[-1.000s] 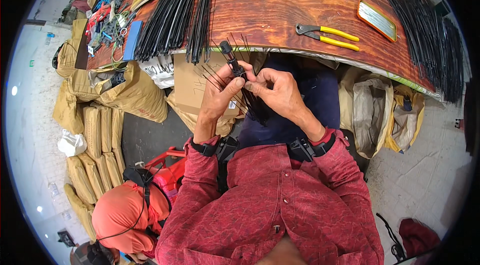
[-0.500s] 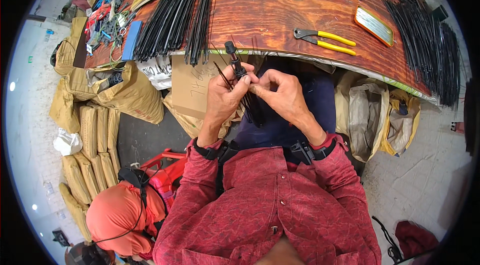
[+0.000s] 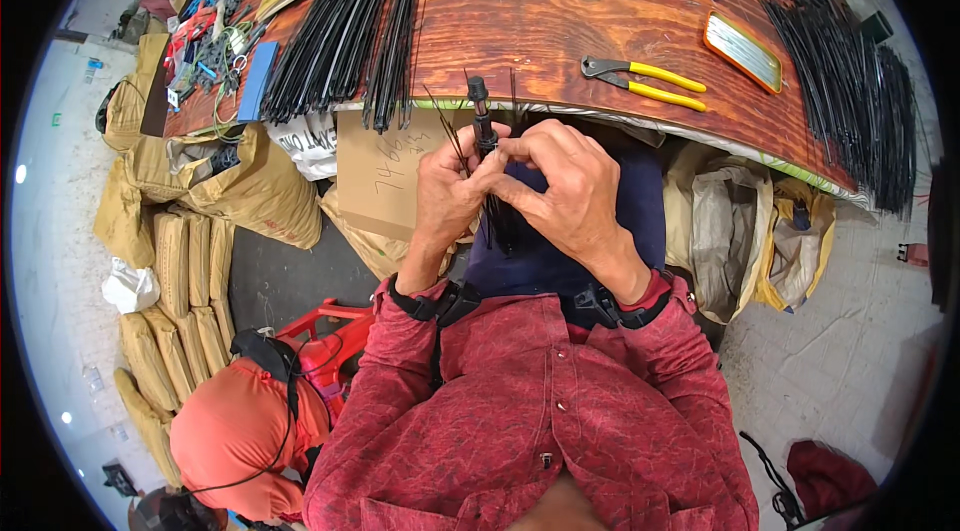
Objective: Assembling black wires by attaching small components and using pliers to crimp or secure them.
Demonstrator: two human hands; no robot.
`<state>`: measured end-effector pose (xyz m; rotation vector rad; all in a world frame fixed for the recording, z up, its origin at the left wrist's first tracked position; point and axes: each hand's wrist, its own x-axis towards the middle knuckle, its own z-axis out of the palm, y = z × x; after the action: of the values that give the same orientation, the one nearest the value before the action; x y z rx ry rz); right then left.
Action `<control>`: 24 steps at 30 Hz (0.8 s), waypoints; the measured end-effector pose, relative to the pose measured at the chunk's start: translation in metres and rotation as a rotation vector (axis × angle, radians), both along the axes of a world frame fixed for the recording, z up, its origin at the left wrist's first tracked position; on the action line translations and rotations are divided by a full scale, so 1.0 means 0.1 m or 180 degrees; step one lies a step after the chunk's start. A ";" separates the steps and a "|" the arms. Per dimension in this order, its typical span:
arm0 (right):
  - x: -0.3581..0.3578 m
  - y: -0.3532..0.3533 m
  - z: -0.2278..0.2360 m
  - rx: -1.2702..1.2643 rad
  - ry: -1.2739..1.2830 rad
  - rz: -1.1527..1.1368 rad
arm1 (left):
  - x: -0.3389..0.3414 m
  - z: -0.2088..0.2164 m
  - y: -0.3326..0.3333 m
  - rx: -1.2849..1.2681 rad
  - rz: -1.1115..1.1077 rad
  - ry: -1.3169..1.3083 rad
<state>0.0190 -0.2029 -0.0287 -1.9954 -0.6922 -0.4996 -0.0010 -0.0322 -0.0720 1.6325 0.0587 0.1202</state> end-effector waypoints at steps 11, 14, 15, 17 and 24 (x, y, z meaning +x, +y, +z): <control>0.04 -0.05 -0.12 0.0795 0.1528 0.0297 | -0.01 0.15 0.06 -0.0548 -0.0411 0.0379; 0.08 -0.05 -0.16 0.1049 0.1978 0.0521 | 0.03 0.16 0.19 -0.0222 -0.0789 0.0191; 0.09 -0.07 -0.17 0.1074 0.2032 0.0548 | 0.03 0.17 0.18 -0.0353 -0.0855 0.0212; 0.10 -0.08 -0.19 0.1095 0.2083 0.0573 | 0.01 0.22 0.17 -0.0614 -0.0992 0.0253; 0.11 -0.19 -0.02 0.0706 0.1740 0.0731 | 0.02 0.22 0.08 -0.0712 -0.1380 0.0051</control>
<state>0.0303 -0.2218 -0.0302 -1.7046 -0.4856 0.1076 0.0010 -0.0244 -0.0504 1.3894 -0.2607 -0.2252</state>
